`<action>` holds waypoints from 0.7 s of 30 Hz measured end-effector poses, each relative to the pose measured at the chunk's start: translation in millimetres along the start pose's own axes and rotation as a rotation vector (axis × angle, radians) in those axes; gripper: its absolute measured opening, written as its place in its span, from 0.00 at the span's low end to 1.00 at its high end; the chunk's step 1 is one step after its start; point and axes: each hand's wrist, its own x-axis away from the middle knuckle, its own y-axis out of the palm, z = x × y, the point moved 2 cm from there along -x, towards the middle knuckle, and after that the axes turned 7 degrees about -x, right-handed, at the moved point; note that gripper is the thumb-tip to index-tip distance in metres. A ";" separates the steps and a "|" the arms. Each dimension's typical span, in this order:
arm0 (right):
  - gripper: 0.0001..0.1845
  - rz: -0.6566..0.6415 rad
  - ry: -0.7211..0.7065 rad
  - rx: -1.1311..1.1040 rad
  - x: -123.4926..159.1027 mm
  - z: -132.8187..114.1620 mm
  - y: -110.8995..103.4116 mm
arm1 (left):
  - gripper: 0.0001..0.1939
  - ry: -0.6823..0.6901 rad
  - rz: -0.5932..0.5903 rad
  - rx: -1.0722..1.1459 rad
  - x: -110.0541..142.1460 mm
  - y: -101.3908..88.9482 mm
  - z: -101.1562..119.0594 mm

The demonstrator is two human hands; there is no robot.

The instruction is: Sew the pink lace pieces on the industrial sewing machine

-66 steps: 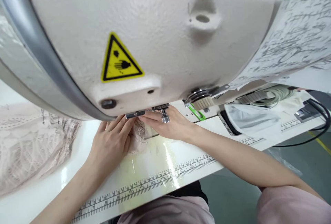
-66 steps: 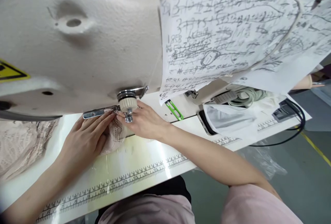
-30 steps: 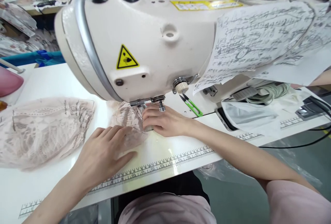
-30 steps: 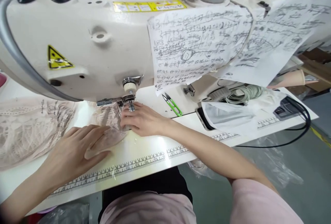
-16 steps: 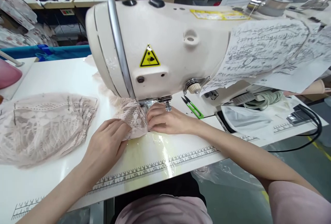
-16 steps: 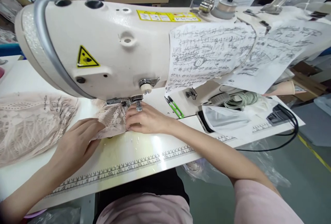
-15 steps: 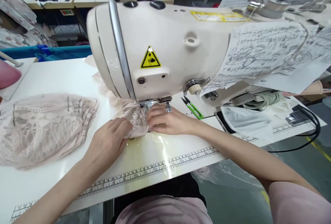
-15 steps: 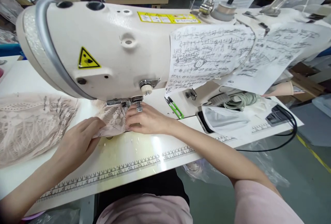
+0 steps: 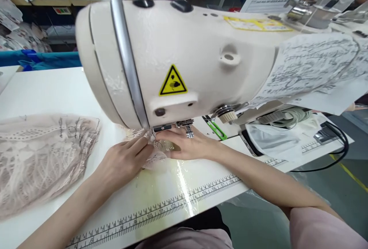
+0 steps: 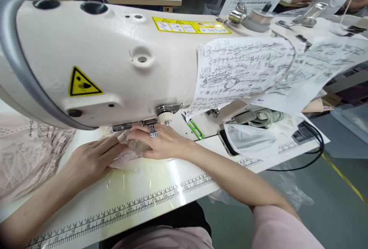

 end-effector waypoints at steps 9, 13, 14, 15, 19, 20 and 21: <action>0.10 0.366 -0.176 0.321 0.9 -8.6 5.7 | 0.14 -0.083 0.018 0.064 2.1 9.1 -2.2; 0.08 0.424 -0.185 0.301 1.7 -4.9 7.9 | 0.21 -0.082 -0.030 0.026 3.5 16.8 1.8; 0.09 0.402 -0.188 0.282 1.9 -4.6 8.7 | 0.22 -0.083 -0.054 0.015 4.3 18.7 2.8; 0.11 0.379 -0.184 0.264 2.0 -4.5 9.2 | 0.23 -0.083 -0.077 0.005 5.3 20.3 3.4; 0.12 0.323 -0.155 0.236 2.0 -6.4 9.7 | 0.24 -0.084 -0.119 0.006 8.9 22.9 1.1; 0.12 0.326 -0.156 0.233 2.0 -7.0 9.9 | 0.25 -0.082 -0.125 0.016 9.5 23.0 -0.6; 0.13 0.328 -0.161 0.228 1.9 -7.5 10.4 | 0.25 -0.080 -0.132 0.028 10.0 23.0 -2.4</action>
